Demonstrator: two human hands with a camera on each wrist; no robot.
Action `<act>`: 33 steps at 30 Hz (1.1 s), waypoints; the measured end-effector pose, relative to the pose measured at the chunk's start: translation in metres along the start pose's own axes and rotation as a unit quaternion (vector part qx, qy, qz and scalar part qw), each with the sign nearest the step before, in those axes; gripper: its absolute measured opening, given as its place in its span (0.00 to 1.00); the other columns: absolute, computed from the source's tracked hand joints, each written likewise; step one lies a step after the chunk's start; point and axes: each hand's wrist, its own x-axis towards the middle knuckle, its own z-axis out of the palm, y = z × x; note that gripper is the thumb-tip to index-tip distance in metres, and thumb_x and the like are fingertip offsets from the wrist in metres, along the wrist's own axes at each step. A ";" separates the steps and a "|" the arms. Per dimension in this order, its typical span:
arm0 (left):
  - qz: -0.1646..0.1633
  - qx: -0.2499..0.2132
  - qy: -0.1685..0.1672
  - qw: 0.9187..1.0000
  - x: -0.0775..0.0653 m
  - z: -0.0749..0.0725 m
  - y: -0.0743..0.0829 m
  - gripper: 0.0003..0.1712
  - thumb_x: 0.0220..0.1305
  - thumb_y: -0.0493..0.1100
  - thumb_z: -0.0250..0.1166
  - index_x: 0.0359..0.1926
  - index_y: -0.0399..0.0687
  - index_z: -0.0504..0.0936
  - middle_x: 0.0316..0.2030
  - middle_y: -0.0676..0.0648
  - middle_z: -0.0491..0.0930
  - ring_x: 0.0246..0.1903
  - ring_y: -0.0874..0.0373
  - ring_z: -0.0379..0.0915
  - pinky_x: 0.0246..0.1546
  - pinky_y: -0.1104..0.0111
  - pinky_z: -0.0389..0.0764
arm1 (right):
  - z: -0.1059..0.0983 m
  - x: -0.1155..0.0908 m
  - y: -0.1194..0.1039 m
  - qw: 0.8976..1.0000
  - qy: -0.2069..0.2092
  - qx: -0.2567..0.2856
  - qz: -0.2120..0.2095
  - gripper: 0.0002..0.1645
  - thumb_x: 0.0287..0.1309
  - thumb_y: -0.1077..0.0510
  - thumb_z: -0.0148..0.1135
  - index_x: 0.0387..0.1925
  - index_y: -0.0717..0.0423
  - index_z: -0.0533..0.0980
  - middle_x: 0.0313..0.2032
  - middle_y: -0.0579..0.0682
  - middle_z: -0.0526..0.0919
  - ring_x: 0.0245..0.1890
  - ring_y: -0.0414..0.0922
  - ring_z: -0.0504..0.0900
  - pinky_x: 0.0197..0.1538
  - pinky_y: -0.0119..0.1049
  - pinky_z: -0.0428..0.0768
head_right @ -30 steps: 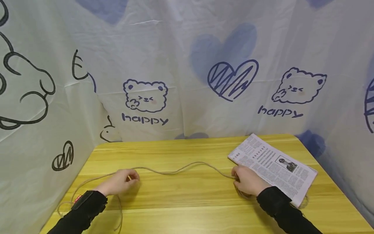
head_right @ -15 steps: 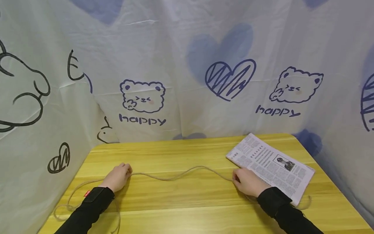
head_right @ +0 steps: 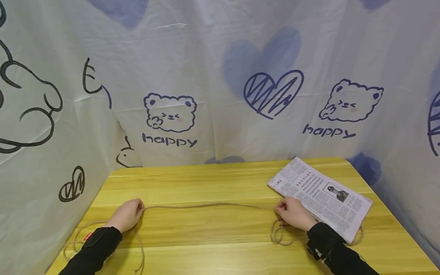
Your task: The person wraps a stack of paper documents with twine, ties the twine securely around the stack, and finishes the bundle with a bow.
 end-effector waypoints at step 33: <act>-0.004 -0.013 -0.028 1.000 -0.007 -0.007 -0.001 0.04 0.63 0.34 0.66 0.34 0.45 0.78 0.28 0.49 0.73 0.28 0.57 0.66 0.34 0.62 0.71 | -0.020 -0.011 0.007 0.982 0.028 -0.180 -0.044 0.05 0.54 0.64 0.68 0.28 0.55 0.79 0.23 0.43 0.76 0.23 0.35 0.68 0.28 0.29 0.68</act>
